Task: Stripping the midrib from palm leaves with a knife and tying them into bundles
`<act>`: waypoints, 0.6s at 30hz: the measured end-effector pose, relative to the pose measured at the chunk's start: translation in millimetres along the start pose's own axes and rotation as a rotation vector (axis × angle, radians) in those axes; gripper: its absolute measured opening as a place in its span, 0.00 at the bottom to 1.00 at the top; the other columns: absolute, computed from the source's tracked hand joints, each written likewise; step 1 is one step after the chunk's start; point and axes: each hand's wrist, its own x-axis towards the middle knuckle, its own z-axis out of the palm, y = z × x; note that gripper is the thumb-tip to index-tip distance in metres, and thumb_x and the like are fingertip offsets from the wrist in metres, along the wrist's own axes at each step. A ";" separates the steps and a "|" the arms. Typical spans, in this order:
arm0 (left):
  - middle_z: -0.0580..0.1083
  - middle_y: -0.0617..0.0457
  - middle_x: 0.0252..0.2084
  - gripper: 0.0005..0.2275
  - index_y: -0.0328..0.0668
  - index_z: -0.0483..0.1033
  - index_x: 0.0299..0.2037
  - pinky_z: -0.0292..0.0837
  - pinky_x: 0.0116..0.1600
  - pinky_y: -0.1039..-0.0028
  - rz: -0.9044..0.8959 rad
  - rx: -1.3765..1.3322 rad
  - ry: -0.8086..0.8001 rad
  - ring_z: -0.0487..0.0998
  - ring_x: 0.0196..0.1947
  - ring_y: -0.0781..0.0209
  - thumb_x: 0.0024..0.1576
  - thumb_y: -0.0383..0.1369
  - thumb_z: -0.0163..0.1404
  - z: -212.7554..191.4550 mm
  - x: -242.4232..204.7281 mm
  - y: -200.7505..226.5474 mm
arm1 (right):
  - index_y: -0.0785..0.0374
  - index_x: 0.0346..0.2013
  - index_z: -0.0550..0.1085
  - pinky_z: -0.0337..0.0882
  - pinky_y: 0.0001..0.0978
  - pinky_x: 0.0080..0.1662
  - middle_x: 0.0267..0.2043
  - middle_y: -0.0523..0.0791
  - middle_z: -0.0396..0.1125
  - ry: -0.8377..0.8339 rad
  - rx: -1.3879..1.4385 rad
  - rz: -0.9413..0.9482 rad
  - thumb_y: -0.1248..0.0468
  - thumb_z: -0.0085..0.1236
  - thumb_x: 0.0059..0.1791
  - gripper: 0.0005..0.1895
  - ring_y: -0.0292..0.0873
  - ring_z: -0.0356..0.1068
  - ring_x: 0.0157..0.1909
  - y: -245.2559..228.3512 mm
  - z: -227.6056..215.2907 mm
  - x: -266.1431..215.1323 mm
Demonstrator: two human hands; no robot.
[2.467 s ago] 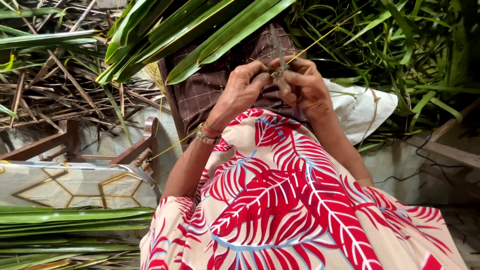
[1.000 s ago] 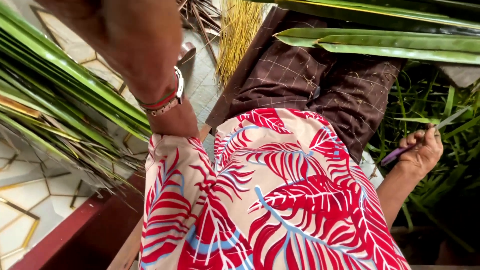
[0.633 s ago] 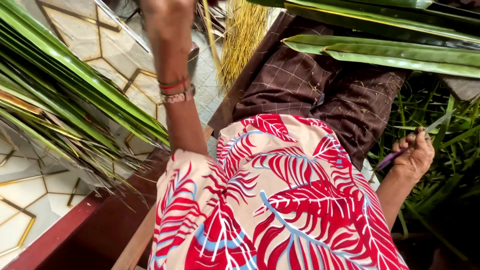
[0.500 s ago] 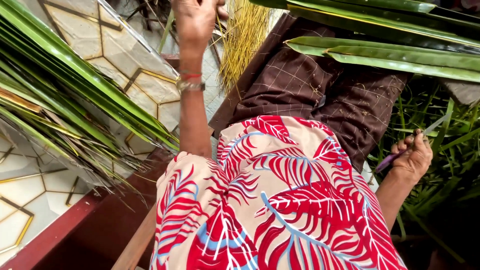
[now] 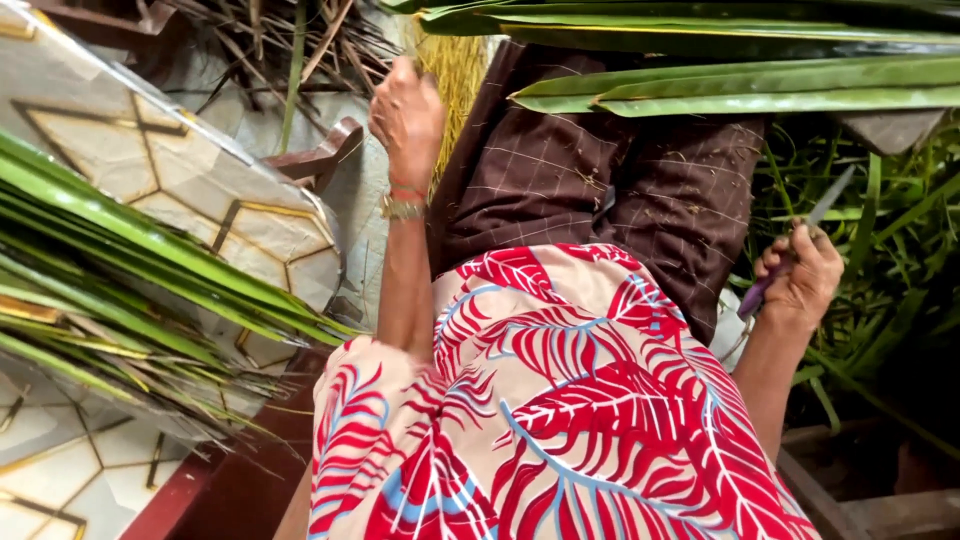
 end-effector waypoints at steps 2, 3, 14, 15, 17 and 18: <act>0.76 0.50 0.28 0.09 0.46 0.68 0.35 0.72 0.27 0.58 0.347 0.011 0.283 0.79 0.28 0.48 0.59 0.38 0.54 -37.0 -37.7 60.6 | 0.58 0.43 0.72 0.61 0.27 0.22 0.24 0.41 0.62 0.051 -0.048 0.048 0.62 0.61 0.55 0.06 0.35 0.60 0.20 -1.4 9.5 0.2; 0.76 0.50 0.28 0.09 0.46 0.68 0.35 0.72 0.27 0.58 0.358 0.009 0.274 0.79 0.28 0.48 0.59 0.38 0.54 -40.1 -50.2 83.2 | 0.58 0.43 0.72 0.61 0.27 0.22 0.24 0.41 0.62 0.065 -0.044 0.049 0.62 0.61 0.55 0.06 0.35 0.60 0.20 -6.4 21.3 -9.2; 0.71 0.55 0.34 0.22 0.46 0.72 0.49 0.69 0.38 0.66 1.015 0.222 0.296 0.71 0.33 0.57 0.45 0.28 0.67 36.4 -78.5 170.7 | 0.60 0.44 0.74 0.59 0.18 0.21 0.23 0.42 0.65 -0.171 -0.087 -0.066 0.63 0.58 0.53 0.07 0.31 0.60 0.17 -38.1 102.0 -76.6; 0.71 0.55 0.34 0.22 0.46 0.72 0.49 0.69 0.38 0.66 1.025 0.220 0.294 0.71 0.33 0.57 0.45 0.28 0.67 37.2 -80.0 173.1 | 0.60 0.44 0.74 0.59 0.18 0.21 0.23 0.42 0.65 -0.164 -0.082 -0.069 0.63 0.58 0.53 0.07 0.31 0.60 0.17 -39.4 102.2 -79.8; 0.70 0.55 0.36 0.26 0.48 0.71 0.42 0.67 0.38 0.67 1.056 0.232 0.268 0.69 0.35 0.57 0.39 0.44 0.73 38.0 -80.9 178.0 | 0.61 0.46 0.73 0.62 0.14 0.23 0.26 0.40 0.66 -0.230 -0.106 -0.081 0.64 0.58 0.54 0.07 0.28 0.63 0.21 -42.5 104.8 -84.8; 0.70 0.55 0.36 0.26 0.48 0.71 0.42 0.67 0.38 0.67 1.064 0.232 0.270 0.69 0.35 0.57 0.39 0.44 0.73 36.6 -80.8 183.3 | 0.61 0.46 0.73 0.62 0.14 0.23 0.26 0.40 0.66 -0.226 -0.100 -0.084 0.64 0.58 0.54 0.07 0.28 0.63 0.21 -41.2 105.5 -82.6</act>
